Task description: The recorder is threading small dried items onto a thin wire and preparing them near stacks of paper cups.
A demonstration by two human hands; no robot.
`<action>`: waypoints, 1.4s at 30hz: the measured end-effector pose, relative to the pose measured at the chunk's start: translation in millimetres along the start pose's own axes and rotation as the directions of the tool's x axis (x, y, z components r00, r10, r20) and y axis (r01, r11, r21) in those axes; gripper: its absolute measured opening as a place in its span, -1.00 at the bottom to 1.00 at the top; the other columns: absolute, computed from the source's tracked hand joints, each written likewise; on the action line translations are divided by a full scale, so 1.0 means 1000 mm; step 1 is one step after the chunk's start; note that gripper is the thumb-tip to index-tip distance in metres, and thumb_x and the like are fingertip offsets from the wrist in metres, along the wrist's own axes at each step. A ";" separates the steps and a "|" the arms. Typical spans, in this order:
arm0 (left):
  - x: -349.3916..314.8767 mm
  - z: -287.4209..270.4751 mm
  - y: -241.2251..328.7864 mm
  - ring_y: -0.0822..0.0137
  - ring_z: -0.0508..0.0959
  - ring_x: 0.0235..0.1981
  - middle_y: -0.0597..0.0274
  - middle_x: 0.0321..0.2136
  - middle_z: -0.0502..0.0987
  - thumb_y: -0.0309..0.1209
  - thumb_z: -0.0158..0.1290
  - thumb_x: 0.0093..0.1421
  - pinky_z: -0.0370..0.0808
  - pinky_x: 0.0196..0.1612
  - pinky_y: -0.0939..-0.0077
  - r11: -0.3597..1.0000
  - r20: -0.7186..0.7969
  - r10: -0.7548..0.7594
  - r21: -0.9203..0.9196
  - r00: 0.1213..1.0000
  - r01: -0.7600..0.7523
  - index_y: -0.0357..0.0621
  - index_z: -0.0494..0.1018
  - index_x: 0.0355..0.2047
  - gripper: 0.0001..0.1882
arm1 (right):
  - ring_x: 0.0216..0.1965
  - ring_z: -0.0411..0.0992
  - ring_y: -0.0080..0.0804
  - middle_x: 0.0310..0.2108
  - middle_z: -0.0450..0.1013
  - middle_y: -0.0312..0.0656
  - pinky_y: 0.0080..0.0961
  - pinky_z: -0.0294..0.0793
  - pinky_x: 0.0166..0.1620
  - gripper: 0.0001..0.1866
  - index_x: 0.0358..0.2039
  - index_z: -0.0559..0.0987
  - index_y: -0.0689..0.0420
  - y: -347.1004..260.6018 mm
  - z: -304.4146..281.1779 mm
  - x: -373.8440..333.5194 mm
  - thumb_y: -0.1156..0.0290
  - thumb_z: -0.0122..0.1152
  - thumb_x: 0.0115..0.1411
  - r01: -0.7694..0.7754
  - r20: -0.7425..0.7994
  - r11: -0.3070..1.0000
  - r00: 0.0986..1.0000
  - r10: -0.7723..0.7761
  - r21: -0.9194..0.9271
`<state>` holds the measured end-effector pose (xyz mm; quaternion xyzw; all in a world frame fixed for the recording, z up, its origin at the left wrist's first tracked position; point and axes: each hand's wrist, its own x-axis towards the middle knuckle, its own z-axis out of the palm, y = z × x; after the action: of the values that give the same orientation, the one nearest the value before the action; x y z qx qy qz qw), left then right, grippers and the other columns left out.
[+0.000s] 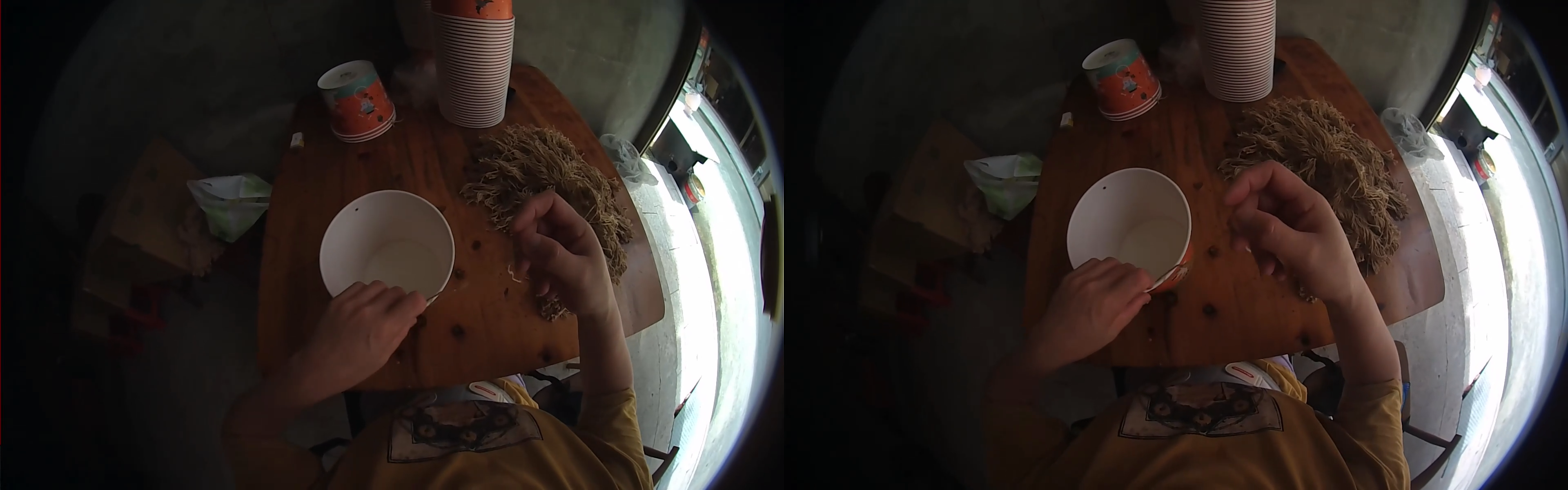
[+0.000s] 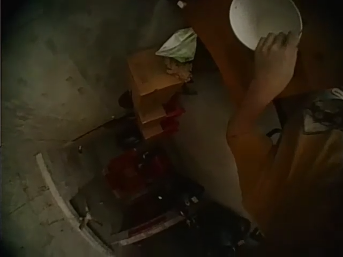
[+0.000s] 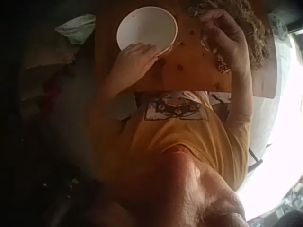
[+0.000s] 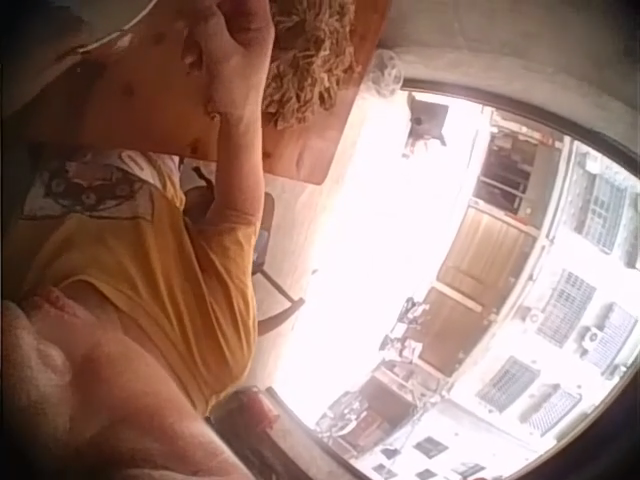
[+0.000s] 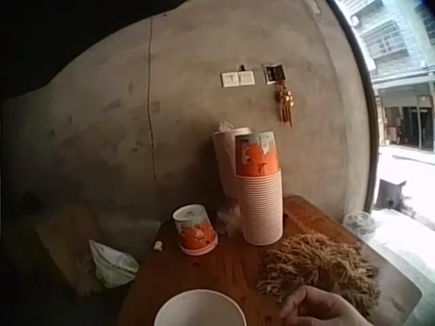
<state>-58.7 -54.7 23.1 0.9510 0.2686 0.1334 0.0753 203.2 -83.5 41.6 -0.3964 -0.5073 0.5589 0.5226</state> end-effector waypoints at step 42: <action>-0.012 0.058 -0.005 0.44 0.49 -0.37 0.47 -0.54 0.44 -0.46 0.22 -0.02 0.01 0.21 -0.08 0.995 -0.568 -0.104 -0.047 0.816 0.094 0.04 0.48 -0.33 -0.78 | -0.63 0.36 -0.70 -0.56 0.43 -0.30 -0.84 0.23 -0.64 -0.90 -0.24 0.38 0.11 -0.012 0.049 -0.003 0.46 -0.02 0.23 0.274 -0.023 0.947 0.961 -0.274 0.169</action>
<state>-53.3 -61.2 -35.9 0.8520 0.3265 0.4093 0.0065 158.2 -95.0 61.4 -0.2755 -0.5080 0.5224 0.6270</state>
